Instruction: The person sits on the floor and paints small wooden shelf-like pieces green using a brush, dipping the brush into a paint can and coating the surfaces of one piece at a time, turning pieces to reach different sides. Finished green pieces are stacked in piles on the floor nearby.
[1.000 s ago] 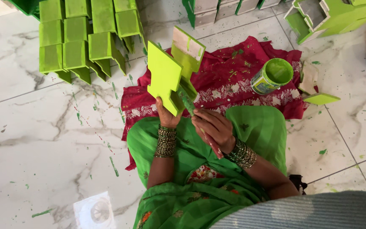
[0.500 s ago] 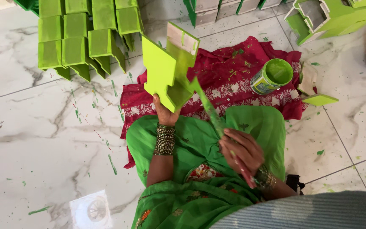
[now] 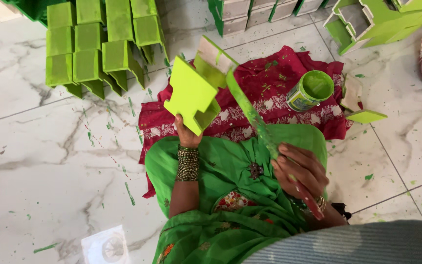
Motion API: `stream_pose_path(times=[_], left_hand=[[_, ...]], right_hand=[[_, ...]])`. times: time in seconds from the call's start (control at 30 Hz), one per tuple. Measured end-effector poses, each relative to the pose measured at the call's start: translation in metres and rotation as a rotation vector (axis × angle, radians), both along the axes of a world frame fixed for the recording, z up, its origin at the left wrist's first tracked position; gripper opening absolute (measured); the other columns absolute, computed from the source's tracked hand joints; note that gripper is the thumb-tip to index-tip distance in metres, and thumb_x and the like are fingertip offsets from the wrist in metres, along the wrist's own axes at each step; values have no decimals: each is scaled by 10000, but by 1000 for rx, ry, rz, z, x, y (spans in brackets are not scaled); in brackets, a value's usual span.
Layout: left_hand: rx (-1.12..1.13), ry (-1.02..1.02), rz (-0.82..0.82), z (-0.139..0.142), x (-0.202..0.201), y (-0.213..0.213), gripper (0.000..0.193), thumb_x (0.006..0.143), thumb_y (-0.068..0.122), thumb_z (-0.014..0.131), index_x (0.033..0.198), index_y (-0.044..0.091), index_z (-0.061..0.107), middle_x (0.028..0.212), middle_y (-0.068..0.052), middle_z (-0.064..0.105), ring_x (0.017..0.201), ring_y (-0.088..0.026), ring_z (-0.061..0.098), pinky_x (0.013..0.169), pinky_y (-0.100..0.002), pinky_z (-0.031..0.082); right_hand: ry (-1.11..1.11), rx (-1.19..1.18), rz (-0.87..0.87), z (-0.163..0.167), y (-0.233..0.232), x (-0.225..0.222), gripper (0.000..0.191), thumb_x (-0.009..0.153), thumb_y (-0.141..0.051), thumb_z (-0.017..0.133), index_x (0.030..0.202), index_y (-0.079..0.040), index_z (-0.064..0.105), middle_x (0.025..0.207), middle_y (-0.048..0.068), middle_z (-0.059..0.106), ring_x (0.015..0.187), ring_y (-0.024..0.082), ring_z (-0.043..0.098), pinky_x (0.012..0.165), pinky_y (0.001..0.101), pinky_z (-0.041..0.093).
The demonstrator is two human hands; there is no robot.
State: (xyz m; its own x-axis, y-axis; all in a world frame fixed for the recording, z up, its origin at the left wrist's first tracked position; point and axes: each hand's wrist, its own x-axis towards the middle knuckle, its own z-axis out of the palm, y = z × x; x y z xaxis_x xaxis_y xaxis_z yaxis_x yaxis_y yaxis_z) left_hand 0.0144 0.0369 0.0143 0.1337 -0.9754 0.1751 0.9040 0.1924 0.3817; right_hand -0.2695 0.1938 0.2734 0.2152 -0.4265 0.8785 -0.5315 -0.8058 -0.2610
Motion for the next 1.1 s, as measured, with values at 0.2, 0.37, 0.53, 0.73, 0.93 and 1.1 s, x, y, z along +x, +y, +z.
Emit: stream_pose_path(times=[0.2,0.37,0.53,0.73,0.93,1.1], left_hand=[[-12,-26,-81,-15,1,6,775,959,585,687,1485,57,475,1382,-87,626,1248,-270,635,1048,-453,549],[-20,-101,-56,-18,-4,5,784,977,593,678,1491,35,478,1393,-99,627,1270,-270,625,1077,-440,539],[67,-78,-59,-3,-6,3,816,953,611,664,1517,68,433,1421,-107,594,1304,-284,593,1094,-459,522],[91,30,-55,7,-7,1,782,959,583,661,1522,94,424,1448,-83,576,1338,-277,565,1126,-468,500],[34,18,0,-6,-6,1,747,987,544,684,1507,61,448,1424,-100,597,1304,-282,599,1109,-467,520],[51,13,-51,-15,-5,0,761,975,543,684,1501,41,460,1417,-113,607,1287,-277,612,1099,-451,526]], right_hand=[[28,-79,47,3,-23,12,316,817,41,851,1075,-18,678,1142,158,701,1043,344,740,876,392,654],[25,-86,78,6,-37,24,289,832,51,841,1071,-2,686,1139,166,713,1045,351,744,883,407,661],[-7,-54,56,-2,-34,21,295,847,39,846,1086,-27,686,1145,161,705,1065,343,734,890,400,662],[74,-2,77,-19,-20,20,307,823,51,830,1091,-15,696,1135,173,722,1042,338,743,880,409,655],[39,34,103,-27,-13,22,279,822,40,831,1064,-10,701,1113,173,722,1025,332,746,879,419,655],[18,-21,103,-26,-19,22,264,837,43,828,1065,-6,703,1112,172,722,1029,331,746,873,412,659]])
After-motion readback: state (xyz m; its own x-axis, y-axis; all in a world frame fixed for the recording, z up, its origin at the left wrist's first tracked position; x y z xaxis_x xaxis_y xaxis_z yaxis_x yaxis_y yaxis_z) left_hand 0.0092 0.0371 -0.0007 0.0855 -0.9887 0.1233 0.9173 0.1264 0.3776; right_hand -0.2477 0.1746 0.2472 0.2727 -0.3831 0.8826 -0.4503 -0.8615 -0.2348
